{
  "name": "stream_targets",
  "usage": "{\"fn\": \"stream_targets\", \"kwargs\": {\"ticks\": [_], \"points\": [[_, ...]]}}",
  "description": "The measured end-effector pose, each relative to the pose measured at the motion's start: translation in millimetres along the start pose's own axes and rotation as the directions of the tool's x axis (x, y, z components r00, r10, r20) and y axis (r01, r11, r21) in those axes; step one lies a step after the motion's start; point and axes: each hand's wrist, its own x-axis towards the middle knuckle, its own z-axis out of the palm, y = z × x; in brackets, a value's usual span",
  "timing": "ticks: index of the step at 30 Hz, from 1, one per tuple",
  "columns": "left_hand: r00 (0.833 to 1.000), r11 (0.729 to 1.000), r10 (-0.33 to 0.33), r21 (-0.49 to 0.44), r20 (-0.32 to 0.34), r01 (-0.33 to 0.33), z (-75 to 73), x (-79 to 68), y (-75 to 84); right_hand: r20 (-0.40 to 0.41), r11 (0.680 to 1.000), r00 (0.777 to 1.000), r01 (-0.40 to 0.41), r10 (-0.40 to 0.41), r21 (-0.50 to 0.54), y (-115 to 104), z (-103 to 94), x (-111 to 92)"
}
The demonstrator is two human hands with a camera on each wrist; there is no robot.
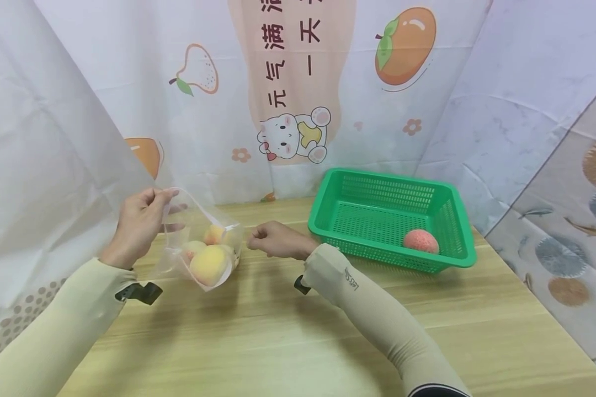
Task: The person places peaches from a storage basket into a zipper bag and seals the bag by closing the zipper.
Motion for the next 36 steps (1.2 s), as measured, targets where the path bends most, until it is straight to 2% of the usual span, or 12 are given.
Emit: {"fn": "stream_targets", "kwargs": {"ticks": [13, 24, 36], "points": [[0.999, 0.999, 0.032, -0.007, 0.021, -0.032, 12.1, -0.4, 0.7, -0.035, 0.999, 0.999, 0.011, -0.013, -0.045, 7.1, -10.2, -13.1], [0.999, 0.999, 0.04, -0.022, 0.031, -0.04, 17.5, 0.5, 0.3, -0.062, 0.999, 0.998, 0.033, -0.032, 0.02, 19.8, -24.8, -28.5], [0.998, 0.998, 0.05, -0.024, 0.025, -0.049, 17.9, 0.6, -0.2, -0.136, 0.99, 0.989, 0.07, -0.053, 0.126, 28.9, -48.8, -46.6]]}}
